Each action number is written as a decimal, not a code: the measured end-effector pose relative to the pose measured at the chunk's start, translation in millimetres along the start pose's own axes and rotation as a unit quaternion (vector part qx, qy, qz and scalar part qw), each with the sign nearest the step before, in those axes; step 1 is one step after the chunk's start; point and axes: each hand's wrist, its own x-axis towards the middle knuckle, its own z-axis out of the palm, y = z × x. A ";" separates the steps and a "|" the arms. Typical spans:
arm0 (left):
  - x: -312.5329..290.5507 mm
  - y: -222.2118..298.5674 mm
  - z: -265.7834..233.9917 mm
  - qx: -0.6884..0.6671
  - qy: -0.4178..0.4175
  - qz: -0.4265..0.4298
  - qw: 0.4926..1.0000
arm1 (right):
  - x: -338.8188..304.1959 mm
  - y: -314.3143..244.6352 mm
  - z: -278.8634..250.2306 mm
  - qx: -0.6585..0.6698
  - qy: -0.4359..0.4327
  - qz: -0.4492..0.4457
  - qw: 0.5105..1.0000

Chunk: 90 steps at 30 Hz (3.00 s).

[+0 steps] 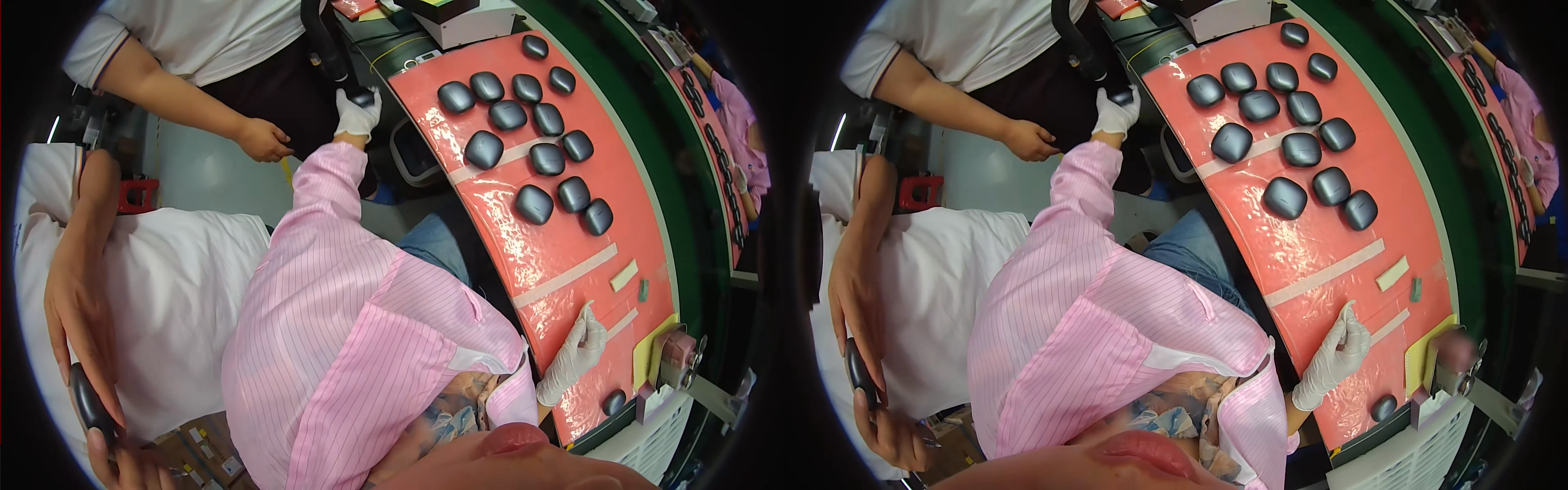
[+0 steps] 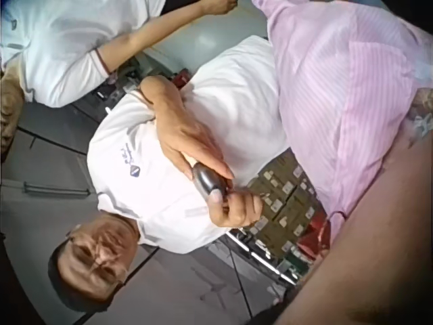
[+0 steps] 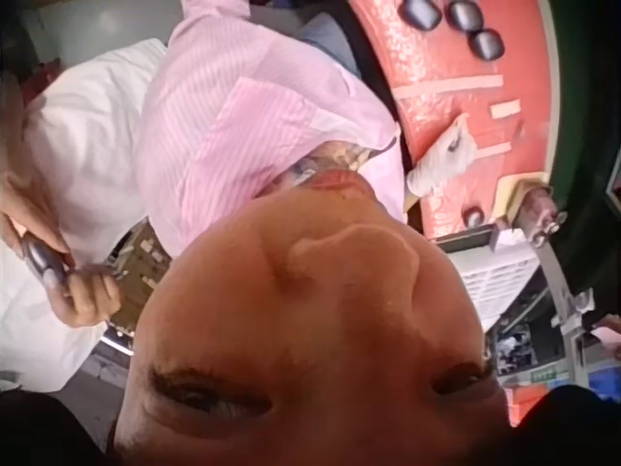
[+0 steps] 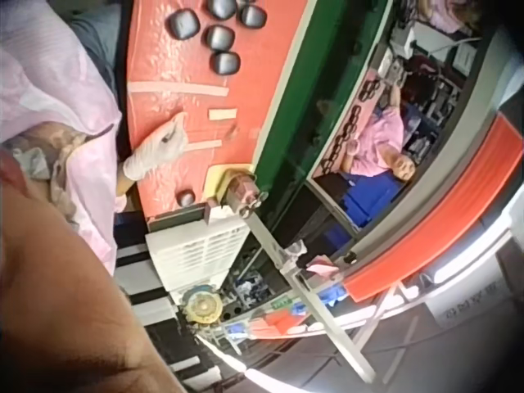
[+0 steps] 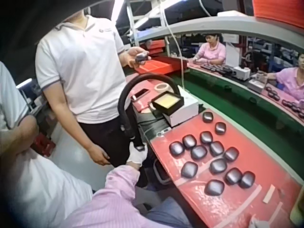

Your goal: Assembling and inspecting wireless earbud charging cases on a factory production line.

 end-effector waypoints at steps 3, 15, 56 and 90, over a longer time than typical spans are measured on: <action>33.1 36.0 19.8 -0.034 0.006 -0.028 0.999 | 1.2 -4.5 -0.2 -0.015 -0.007 0.004 1.000; -139.3 -29.9 -14.8 0.361 -0.168 -0.159 0.904 | 5.0 3.5 0.6 -0.017 0.028 -0.043 0.999; -385.3 -208.1 18.9 0.353 -0.275 -0.497 0.743 | 9.5 -49.2 -11.1 0.011 0.010 -0.263 0.965; -370.4 -204.0 -0.8 0.304 -0.229 -0.627 0.680 | 1.2 -32.8 -3.8 0.137 0.081 -0.147 0.976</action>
